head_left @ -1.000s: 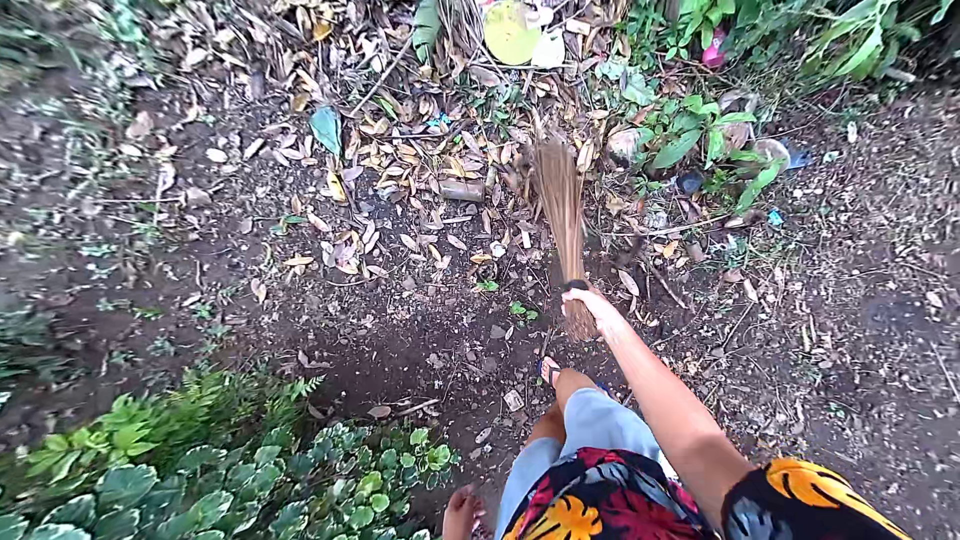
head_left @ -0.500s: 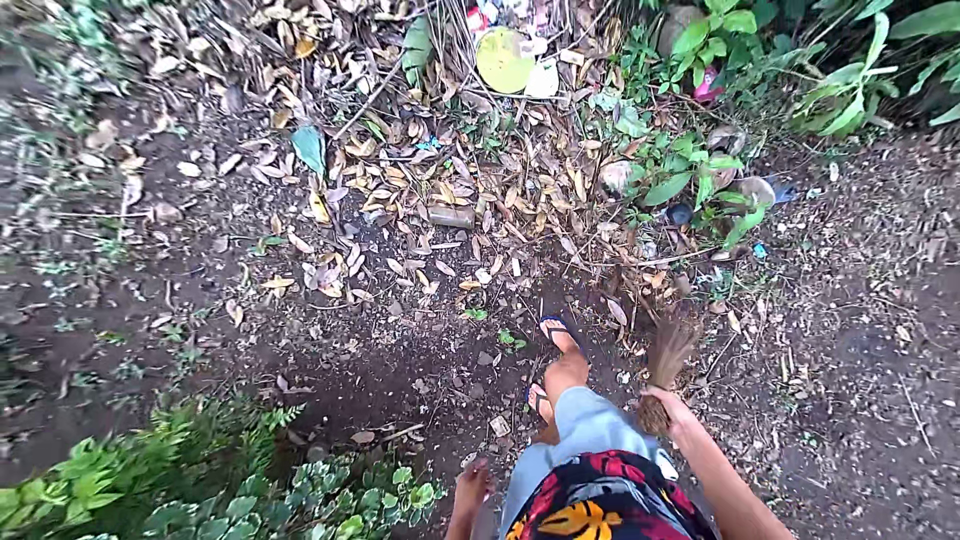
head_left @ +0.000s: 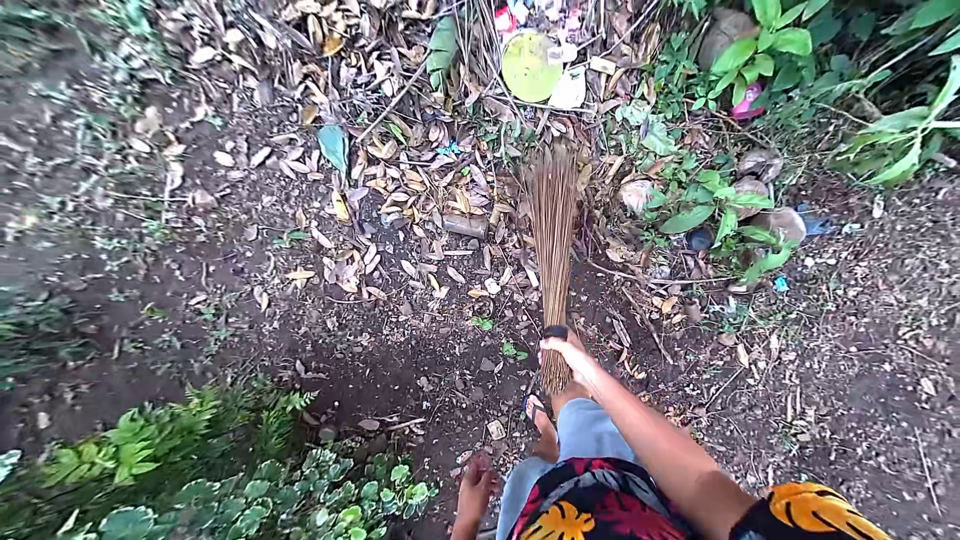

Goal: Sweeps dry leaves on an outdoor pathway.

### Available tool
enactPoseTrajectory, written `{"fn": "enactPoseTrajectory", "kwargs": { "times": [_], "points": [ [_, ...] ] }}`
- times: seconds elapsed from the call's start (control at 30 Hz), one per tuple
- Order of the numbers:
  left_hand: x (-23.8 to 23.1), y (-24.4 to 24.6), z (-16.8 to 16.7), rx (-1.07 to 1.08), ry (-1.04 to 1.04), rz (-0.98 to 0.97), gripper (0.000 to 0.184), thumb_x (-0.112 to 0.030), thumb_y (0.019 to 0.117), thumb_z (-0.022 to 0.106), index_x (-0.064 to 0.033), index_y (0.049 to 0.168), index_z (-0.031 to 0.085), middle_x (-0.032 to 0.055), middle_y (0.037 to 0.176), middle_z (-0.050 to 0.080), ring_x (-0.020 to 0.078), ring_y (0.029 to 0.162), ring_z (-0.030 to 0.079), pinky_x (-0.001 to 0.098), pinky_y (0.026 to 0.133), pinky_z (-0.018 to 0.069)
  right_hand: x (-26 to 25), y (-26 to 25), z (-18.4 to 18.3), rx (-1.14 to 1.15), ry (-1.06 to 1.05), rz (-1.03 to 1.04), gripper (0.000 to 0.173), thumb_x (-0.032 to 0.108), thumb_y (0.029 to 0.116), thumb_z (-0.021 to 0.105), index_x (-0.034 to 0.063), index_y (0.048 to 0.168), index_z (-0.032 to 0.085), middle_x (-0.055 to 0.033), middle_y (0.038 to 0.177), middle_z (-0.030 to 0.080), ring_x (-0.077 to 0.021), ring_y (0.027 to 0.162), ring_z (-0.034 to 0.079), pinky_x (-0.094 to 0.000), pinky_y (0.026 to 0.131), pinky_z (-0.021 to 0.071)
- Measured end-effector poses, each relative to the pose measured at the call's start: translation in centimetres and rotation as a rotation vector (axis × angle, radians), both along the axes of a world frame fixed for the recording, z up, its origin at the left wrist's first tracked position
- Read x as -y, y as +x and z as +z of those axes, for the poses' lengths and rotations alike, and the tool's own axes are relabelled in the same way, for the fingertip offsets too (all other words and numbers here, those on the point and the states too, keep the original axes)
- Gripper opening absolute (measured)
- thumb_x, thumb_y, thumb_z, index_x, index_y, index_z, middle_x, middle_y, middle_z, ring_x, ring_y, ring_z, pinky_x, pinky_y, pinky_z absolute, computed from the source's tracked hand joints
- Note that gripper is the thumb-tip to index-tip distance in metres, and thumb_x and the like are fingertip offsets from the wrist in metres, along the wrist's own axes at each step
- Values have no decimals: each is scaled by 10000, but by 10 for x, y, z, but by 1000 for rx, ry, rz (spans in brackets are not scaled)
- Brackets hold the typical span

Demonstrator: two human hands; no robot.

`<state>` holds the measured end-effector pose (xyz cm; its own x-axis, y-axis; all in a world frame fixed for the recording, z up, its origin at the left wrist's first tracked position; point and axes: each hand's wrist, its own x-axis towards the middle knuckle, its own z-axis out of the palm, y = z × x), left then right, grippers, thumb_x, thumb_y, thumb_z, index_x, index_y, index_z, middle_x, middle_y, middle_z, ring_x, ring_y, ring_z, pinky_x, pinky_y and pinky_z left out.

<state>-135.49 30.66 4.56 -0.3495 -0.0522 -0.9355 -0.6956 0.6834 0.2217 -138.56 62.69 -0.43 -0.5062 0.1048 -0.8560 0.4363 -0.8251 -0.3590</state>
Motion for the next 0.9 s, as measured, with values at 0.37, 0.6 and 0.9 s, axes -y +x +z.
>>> {"fn": "enactPoseTrajectory", "kwargs": {
  "times": [0.37,0.6,0.9],
  "points": [
    [-23,13,2,2,7,86,345,-49,1067,477,75,1389,491,248,1103,677,254,861,678,418,785,557,-37,36,74,140,-337,699,91,108,1022,510,40,1023,571,-35,755,623,-127,649,635,-294,646,574],
    [-10,29,14,-96,24,233,322,-35,1062,481,69,1364,522,225,1079,681,221,833,680,386,769,564,-182,-64,28,398,492,669,479,132,870,741,-15,1297,584,-174,1100,666,-252,923,666,-448,833,566],
    [23,85,-1,54,-79,369,331,-53,1069,479,63,1377,514,242,1082,678,234,806,673,394,740,556,-103,-10,42,327,883,940,957,217,788,834,12,1543,282,-271,1291,614,-394,1178,634,-578,998,518]
  ]
}}
